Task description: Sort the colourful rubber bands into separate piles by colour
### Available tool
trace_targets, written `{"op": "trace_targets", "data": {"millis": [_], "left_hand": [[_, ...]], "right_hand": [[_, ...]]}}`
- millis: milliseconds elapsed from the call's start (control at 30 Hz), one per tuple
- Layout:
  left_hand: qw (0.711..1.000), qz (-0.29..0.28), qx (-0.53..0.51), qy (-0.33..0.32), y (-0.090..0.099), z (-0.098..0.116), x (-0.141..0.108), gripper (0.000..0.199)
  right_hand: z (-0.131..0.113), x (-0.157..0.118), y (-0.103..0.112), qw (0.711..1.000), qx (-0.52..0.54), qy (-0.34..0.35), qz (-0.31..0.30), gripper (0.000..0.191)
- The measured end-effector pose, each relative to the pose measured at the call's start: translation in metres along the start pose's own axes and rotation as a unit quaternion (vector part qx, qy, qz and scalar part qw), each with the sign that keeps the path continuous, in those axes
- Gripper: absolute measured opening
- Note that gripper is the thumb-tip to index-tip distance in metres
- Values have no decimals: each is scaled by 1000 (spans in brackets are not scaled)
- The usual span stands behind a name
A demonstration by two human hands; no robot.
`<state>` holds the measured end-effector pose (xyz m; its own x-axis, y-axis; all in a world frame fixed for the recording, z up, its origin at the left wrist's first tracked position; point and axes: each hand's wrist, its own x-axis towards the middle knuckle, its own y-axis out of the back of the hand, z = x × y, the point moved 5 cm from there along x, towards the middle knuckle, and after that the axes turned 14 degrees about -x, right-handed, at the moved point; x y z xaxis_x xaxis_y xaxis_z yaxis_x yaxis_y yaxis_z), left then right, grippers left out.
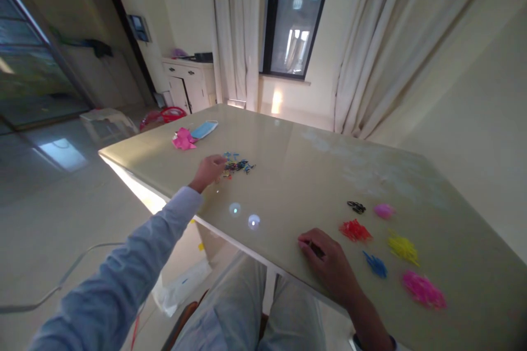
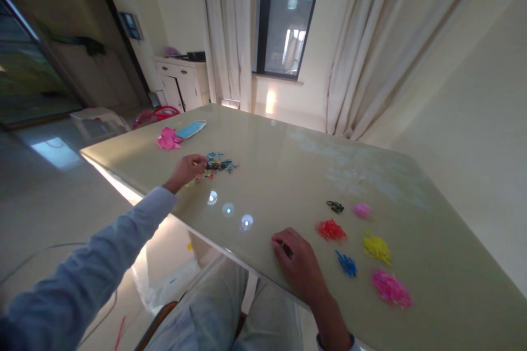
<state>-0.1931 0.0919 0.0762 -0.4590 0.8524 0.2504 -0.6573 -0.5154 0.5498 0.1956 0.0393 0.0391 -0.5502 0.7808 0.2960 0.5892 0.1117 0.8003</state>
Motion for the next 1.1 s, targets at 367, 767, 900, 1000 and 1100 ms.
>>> {"op": "trace_targets", "data": {"millis": [367,767,900,1000,1100], "left_hand": [[978,-104,182,-5,-18,-9,44,24],[990,-56,131,-15,-13,-4,46,24],[998,-32,62,-1,-7,5,34,23],[998,-44,-41,23,-11,19,8,32],[899,-96,-417,93,-24,46,-31,28]], "right_hand": [[5,0,-2,1000,-3,6,-3,18],[4,0,-2,1000,0,-5,-16,18],[3,0,-1,1000,2,-3,-8,16],[2,0,-1,1000,5,-4,-6,14],[2,0,-1,1000,5,-3,-1,12]]}}
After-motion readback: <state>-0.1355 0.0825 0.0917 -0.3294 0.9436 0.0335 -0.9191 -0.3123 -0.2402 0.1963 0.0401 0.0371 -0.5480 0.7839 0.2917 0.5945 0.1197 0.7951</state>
